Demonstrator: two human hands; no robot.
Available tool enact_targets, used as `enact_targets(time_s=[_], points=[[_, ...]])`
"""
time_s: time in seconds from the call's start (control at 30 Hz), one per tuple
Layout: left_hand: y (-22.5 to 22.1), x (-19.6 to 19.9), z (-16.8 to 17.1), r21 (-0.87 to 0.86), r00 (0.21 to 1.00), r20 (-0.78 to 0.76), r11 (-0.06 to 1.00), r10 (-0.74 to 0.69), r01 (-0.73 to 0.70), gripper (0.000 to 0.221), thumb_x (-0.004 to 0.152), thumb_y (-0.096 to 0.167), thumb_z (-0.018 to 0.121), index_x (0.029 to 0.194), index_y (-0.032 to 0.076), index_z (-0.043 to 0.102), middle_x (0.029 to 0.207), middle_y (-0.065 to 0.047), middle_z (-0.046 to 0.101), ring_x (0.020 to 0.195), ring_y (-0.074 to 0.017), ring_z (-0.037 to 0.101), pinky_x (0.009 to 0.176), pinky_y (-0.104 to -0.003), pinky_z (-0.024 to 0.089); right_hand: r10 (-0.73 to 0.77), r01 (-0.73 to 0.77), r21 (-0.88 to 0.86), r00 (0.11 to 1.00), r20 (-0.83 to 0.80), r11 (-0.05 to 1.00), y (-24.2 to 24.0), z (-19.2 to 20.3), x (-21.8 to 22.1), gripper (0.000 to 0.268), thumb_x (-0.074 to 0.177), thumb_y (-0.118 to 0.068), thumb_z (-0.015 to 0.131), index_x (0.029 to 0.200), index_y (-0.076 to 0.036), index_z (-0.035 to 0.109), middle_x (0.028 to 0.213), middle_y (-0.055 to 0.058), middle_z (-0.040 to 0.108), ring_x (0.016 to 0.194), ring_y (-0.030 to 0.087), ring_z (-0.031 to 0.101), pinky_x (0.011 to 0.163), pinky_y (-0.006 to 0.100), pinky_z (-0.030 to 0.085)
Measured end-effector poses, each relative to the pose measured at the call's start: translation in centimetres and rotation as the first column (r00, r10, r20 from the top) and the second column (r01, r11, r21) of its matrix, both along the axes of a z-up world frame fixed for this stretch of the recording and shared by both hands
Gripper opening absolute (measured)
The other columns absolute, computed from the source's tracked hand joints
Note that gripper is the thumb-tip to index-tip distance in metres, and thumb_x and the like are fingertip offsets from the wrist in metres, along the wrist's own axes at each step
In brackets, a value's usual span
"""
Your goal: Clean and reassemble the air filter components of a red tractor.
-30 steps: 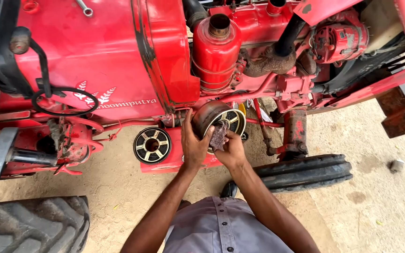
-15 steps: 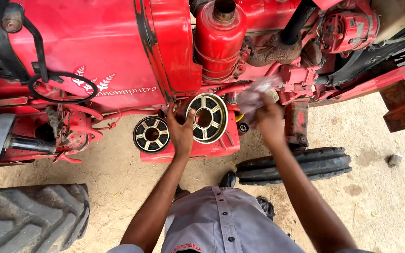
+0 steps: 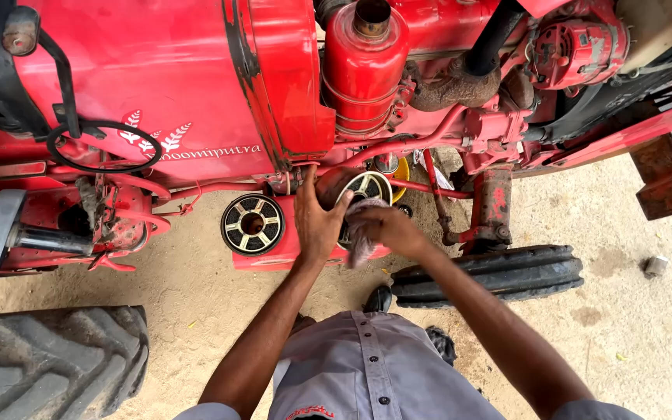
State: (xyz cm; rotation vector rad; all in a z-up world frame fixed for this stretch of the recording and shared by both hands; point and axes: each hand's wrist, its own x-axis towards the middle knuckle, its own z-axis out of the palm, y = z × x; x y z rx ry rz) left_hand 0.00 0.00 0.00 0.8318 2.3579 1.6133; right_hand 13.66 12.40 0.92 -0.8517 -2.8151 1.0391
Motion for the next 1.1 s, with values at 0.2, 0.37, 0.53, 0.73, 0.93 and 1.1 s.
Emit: enact_targets(time_s=[0.2, 0.37, 0.53, 0.73, 0.93, 1.1], points=[[0.4, -1.4, 0.8, 0.051, 0.999, -0.029, 0.998, 0.022, -0.02, 0.087, 0.085, 0.041, 0.084, 0.153, 0.005, 0.042, 0.138, -0.023, 0.054, 0.132, -0.0389, 0.051, 0.11, -0.051, 0.041, 0.078, -0.021, 0.412, 0.989, -0.122, 0.911, 0.0, -1.8, 1.3, 0.03, 0.09, -0.01, 0.069, 0.12, -0.015, 0.073, 0.107, 0.011, 0.072, 0.079, 0.024, 0.073, 0.062, 0.039, 0.061], [0.8, -1.2, 0.4, 0.111, 0.992, -0.121, 0.994, 0.032, -0.019, 0.083, 0.087, 0.04, 0.083, 0.151, 0.005, 0.045, 0.136, -0.021, 0.058, 0.13, -0.0369, 0.054, 0.11, -0.05, 0.043, 0.063, -0.056, 0.058, 0.989, -0.13, 0.997, -3.4, -5.9, -0.8, 0.03, 0.095, -0.008, 0.066, 0.123, -0.015, 0.071, 0.111, 0.011, 0.072, 0.08, 0.02, 0.071, 0.064, 0.035, 0.061], [1.9, -2.0, 0.4, 0.222, 0.992, -0.094, 0.973, 0.078, -0.056, 0.08, 0.084, 0.037, 0.083, 0.148, 0.004, 0.048, 0.136, -0.021, 0.059, 0.128, -0.0379, 0.055, 0.108, -0.049, 0.043, -0.411, -0.021, -0.772, 0.837, -0.361, 0.636, -3.4, -3.2, -2.4, 0.053, 0.085, 0.001, 0.058, 0.136, -0.012, 0.054, 0.097, 0.003, 0.069, 0.08, 0.016, 0.068, 0.068, 0.032, 0.06], [1.4, -2.3, 2.1, 0.047, 0.999, -0.05, 0.999, 0.009, -0.006, 0.088, 0.078, 0.04, 0.083, 0.15, 0.009, 0.043, 0.134, -0.02, 0.058, 0.126, -0.037, 0.055, 0.107, -0.048, 0.044, 0.231, -0.162, 0.238, 0.925, -0.302, 0.958, -0.8, -4.2, -0.4, 0.024, 0.089, -0.015, 0.073, 0.112, -0.012, 0.073, 0.101, 0.012, 0.072, 0.09, 0.028, 0.069, 0.075, 0.042, 0.057], [2.0, -1.2, 0.9, 0.045, 1.0, -0.004, 0.999, 0.023, -0.023, 0.087, 0.078, 0.04, 0.083, 0.149, 0.01, 0.042, 0.14, -0.019, 0.055, 0.132, -0.0363, 0.052, 0.108, -0.046, 0.044, 0.119, -0.182, -0.202, 0.95, -0.289, 0.962, 0.6, -6.6, -0.9, 0.036, 0.079, -0.004, 0.066, 0.115, -0.006, 0.07, 0.095, 0.007, 0.075, 0.09, 0.017, 0.074, 0.081, 0.036, 0.059], [1.8, -1.2, 1.0, 0.015, 0.97, 0.242, 0.999, 0.024, -0.028, 0.089, 0.077, 0.043, 0.082, 0.151, 0.014, 0.042, 0.141, -0.017, 0.056, 0.133, -0.0311, 0.055, 0.11, -0.044, 0.045, -0.478, -0.081, -0.971, 0.859, -0.183, 0.226, 1.9, -8.7, -3.1, 0.046, 0.086, -0.002, 0.063, 0.132, -0.006, 0.061, 0.096, 0.005, 0.068, 0.073, 0.016, 0.067, 0.068, 0.031, 0.057]])
